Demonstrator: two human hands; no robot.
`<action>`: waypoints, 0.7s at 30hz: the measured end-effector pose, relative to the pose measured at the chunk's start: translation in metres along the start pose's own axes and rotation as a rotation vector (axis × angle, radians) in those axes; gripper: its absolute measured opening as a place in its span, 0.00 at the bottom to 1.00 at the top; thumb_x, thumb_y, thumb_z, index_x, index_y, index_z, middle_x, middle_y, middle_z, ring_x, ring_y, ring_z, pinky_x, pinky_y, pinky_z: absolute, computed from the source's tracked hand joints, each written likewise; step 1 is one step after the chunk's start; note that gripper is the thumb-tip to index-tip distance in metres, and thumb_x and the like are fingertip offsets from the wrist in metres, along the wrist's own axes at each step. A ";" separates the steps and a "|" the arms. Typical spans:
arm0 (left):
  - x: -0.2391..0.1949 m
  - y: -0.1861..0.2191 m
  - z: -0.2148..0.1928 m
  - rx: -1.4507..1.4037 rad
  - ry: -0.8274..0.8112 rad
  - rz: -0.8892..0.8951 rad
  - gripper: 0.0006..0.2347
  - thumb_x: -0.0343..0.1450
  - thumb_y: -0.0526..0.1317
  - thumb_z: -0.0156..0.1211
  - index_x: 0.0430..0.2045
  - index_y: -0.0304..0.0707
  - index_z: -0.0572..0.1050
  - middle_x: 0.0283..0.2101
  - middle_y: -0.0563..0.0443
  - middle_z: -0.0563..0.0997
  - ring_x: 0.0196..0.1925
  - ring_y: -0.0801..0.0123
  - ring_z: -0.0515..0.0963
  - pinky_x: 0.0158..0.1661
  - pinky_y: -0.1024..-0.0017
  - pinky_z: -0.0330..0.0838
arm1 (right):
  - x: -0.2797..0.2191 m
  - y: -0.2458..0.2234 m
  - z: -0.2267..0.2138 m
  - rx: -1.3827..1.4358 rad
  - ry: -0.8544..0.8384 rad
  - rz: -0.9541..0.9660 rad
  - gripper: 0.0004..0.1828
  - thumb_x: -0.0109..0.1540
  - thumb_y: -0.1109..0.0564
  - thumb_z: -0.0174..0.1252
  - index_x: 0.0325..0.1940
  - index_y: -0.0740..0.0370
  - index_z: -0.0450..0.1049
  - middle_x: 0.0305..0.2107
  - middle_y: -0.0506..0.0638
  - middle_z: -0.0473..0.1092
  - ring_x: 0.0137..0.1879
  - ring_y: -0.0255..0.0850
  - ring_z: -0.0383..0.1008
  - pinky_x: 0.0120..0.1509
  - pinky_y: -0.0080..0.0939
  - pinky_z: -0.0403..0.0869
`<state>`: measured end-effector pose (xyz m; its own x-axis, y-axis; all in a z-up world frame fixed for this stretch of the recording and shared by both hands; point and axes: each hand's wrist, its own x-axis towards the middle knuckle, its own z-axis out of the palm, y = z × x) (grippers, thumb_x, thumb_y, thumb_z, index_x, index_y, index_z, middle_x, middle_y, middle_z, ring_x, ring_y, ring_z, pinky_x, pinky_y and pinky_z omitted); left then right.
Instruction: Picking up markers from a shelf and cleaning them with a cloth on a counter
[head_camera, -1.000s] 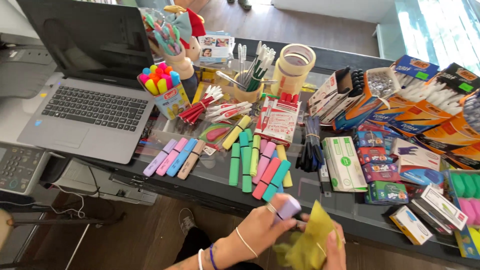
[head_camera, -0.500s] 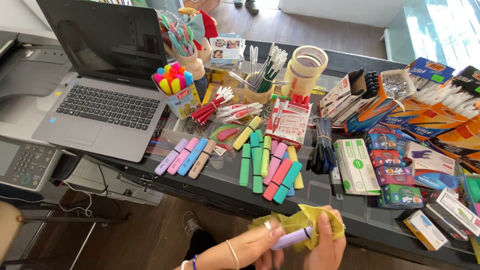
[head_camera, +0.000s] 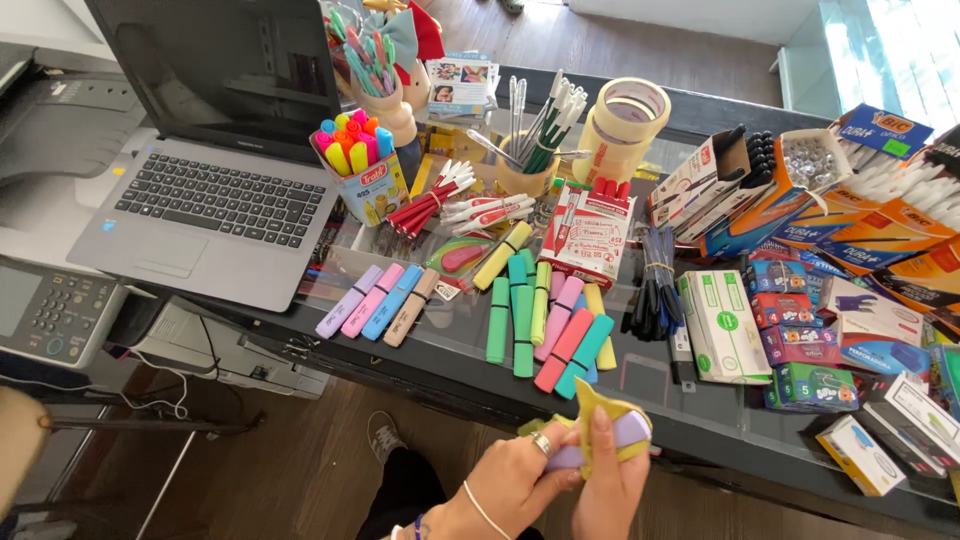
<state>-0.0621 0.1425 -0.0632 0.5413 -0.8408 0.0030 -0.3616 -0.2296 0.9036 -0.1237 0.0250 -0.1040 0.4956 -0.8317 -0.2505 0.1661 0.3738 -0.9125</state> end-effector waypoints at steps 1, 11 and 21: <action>0.000 -0.002 0.000 0.092 0.036 0.010 0.13 0.80 0.47 0.55 0.56 0.46 0.69 0.43 0.43 0.82 0.37 0.33 0.80 0.34 0.46 0.69 | 0.002 0.013 -0.004 -0.026 0.045 0.018 0.15 0.67 0.49 0.66 0.48 0.62 0.75 0.32 0.51 0.75 0.33 0.37 0.74 0.34 0.38 0.72; -0.009 -0.026 -0.004 -1.369 -0.271 -0.473 0.10 0.77 0.35 0.68 0.44 0.35 0.70 0.54 0.27 0.82 0.49 0.47 0.88 0.46 0.72 0.88 | 0.009 -0.015 -0.013 0.122 -0.240 -0.134 0.22 0.64 0.43 0.66 0.48 0.61 0.70 0.15 0.49 0.67 0.19 0.35 0.68 0.30 0.31 0.70; -0.005 -0.002 -0.009 -0.880 0.187 -0.189 0.18 0.64 0.31 0.81 0.31 0.41 0.70 0.32 0.56 0.79 0.37 0.77 0.84 0.43 0.77 0.86 | -0.003 0.008 -0.003 -0.002 -0.283 -0.127 0.13 0.66 0.52 0.65 0.39 0.61 0.69 0.28 0.49 0.68 0.26 0.36 0.68 0.34 0.34 0.66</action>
<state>-0.0577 0.1519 -0.0617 0.6744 -0.7166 -0.1780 0.4118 0.1649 0.8962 -0.1258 0.0293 -0.1118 0.6888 -0.7242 -0.0345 0.2403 0.2730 -0.9315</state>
